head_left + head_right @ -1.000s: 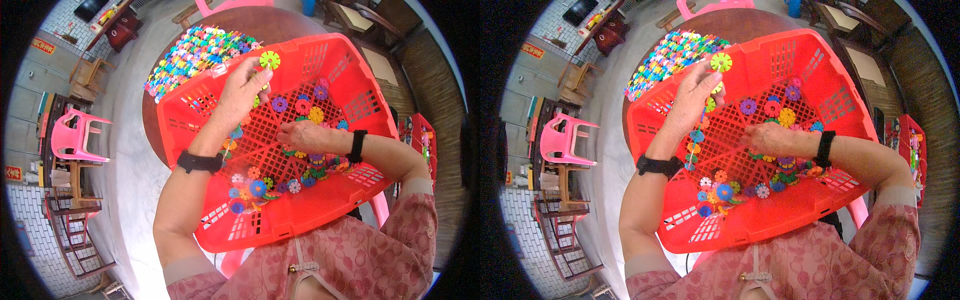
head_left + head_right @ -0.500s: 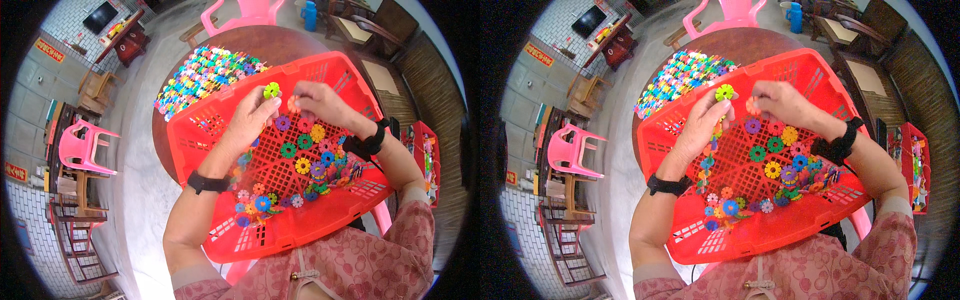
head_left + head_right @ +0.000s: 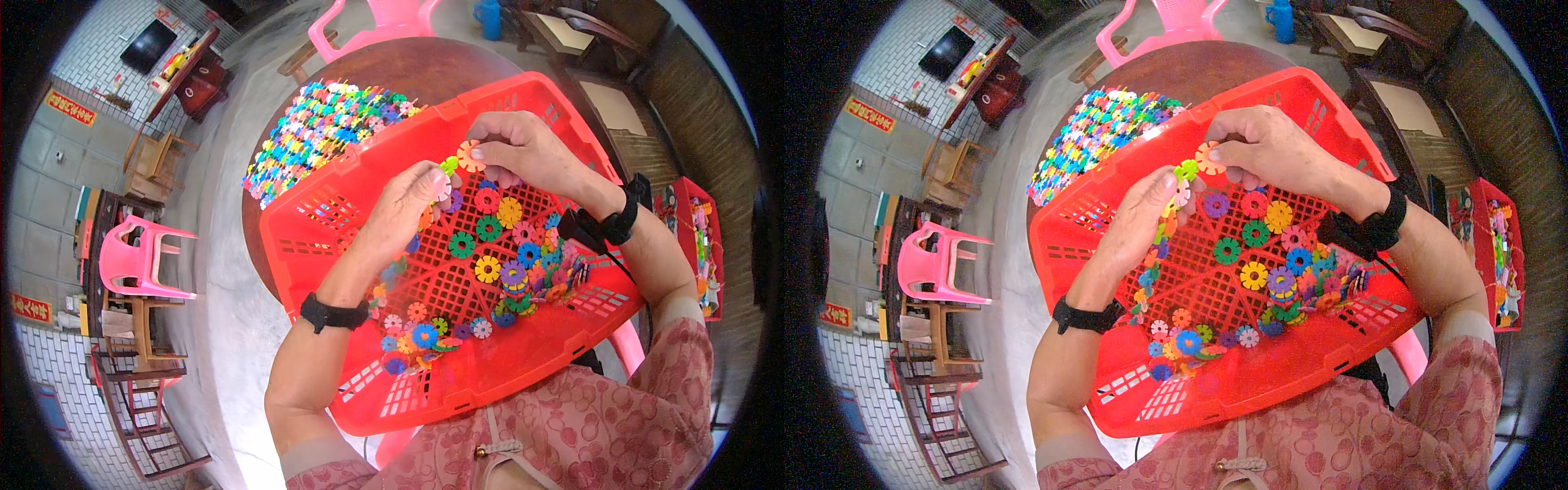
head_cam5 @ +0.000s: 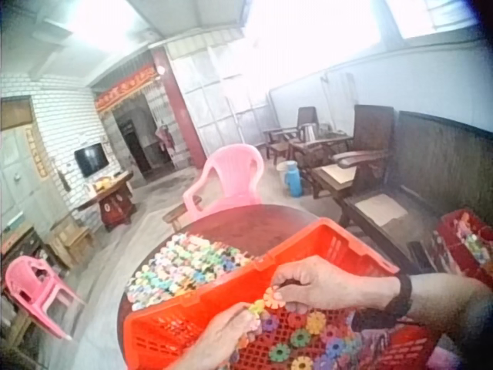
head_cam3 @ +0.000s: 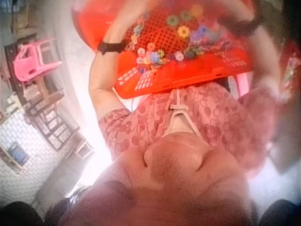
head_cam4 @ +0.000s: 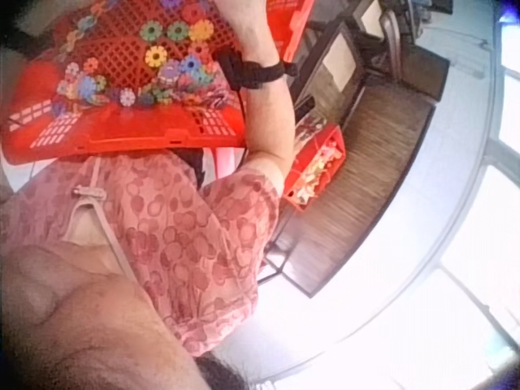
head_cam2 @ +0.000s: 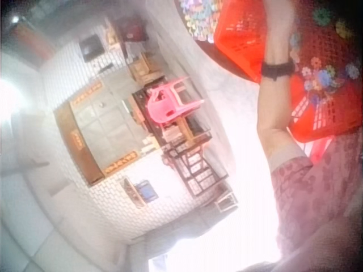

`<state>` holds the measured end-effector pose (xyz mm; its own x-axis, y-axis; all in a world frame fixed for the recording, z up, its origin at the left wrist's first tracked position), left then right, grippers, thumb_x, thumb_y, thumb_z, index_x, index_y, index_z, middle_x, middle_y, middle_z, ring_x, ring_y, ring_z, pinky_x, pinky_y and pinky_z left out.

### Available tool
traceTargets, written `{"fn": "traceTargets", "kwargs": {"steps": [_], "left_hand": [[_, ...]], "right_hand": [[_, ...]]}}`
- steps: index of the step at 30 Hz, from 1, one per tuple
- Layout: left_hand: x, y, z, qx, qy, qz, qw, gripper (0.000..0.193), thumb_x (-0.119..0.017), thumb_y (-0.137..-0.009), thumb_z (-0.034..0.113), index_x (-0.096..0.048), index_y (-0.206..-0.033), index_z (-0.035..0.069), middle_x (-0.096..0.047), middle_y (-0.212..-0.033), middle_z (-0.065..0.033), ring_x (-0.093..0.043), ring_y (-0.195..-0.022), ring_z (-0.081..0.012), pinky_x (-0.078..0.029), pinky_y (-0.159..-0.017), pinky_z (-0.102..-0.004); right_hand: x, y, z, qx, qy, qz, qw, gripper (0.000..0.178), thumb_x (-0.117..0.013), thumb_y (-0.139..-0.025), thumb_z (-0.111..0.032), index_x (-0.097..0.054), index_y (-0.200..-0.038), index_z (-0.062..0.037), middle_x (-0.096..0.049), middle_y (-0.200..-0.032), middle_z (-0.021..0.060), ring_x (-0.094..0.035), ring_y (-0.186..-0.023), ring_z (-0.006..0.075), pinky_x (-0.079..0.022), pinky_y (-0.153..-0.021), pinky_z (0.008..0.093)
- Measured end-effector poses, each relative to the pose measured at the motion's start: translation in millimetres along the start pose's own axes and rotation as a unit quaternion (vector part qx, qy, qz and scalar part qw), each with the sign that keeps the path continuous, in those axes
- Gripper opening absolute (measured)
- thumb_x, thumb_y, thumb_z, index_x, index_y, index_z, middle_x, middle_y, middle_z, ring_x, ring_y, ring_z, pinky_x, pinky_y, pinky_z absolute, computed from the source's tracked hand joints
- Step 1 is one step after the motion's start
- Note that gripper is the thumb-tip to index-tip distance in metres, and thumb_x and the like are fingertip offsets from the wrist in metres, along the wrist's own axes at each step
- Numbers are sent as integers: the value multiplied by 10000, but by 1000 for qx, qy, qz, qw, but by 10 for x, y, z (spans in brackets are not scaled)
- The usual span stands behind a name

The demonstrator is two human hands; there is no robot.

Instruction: The person is assembling colorful interlocking plastic toy pieces from a red basket.

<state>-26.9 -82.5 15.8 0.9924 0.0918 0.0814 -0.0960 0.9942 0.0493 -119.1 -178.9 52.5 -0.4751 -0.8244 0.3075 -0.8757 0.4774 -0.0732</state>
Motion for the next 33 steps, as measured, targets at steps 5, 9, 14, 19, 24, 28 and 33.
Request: {"fn": "traceTargets", "kwargs": {"steps": [5,9,14,19,24,28,33], "left_hand": [[-47,-27,0,-29,-16,-24,999,458,-425,-959,426,-575,-1050,3,-552,-830,-5,-517,-762,-82,-427,-687,-225],[-93,-12,21,-35,-21,-28,999,414,-457,-955,399,-567,-1032,7,-546,-844,0,-500,-782,-75,-422,-706,-229],[-146,-35,-21,-57,-30,-32,997,440,-482,-935,424,-575,-1055,11,-536,-845,3,-488,-762,-66,-413,-683,-217],[-176,-26,-55,-32,-51,-41,997,409,-505,-930,403,-573,-1034,14,-525,-855,11,-465,-790,-63,-396,-700,-211],[-180,-24,-50,-54,-114,-28,992,382,-521,-930,367,-559,-1024,-2,-537,-828,0,-471,-760,-72,-404,-674,-228],[-206,-15,32,-73,-185,-19,980,395,-521,-932,362,-541,-1022,-23,-549,-802,-15,-486,-744,-85,-421,-662,-249],[-170,-4,35,-79,-194,-8,978,402,-518,-932,365,-539,-1022,-27,-554,-807,-31,-494,-753,-103,-427,-672,-267]], "right_hand": [[-9,24,-24,-1,15,-4,1000,139,-554,-866,-131,-601,-885,-2,-585,-616,27,-547,-506,74,-441,-465,223],[-17,52,-113,2,92,-16,996,144,-565,-837,-132,-605,-861,4,-576,-591,51,-562,-508,102,-446,-468,256],[-3,76,-206,37,150,-20,988,157,-573,-806,-139,-601,-828,14,-574,-591,83,-583,-527,152,-458,-504,308],[-9,89,-310,126,242,-16,962,144,-582,-775,-132,-598,-798,9,-602,-649,134,-611,-608,265,-468,-575,360],[-47,108,-365,167,257,-51,950,135,-596,-751,-129,-595,-772,4,-604,-700,168,-613,-693,316,-457,-626,406],[-74,108,-360,150,283,-70,945,127,-596,-752,-124,-590,-758,3,-604,-688,162,-614,-679,308,-456,-607,398],[-101,89,-303,112,220,-64,967,122,-587,-758,-110,-565,-741,9,-577,-614,149,-598,-571,288,-452,-544,368]]}}
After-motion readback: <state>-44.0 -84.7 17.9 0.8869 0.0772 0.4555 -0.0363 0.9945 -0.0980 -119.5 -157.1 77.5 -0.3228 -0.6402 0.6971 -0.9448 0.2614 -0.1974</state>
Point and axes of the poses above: each hand's wrist, its own y-axis away from the middle knuckle, its own x-axis out of the back of the hand, z = x × y, the point moved 9 cm from there along -y, towards the middle knuckle
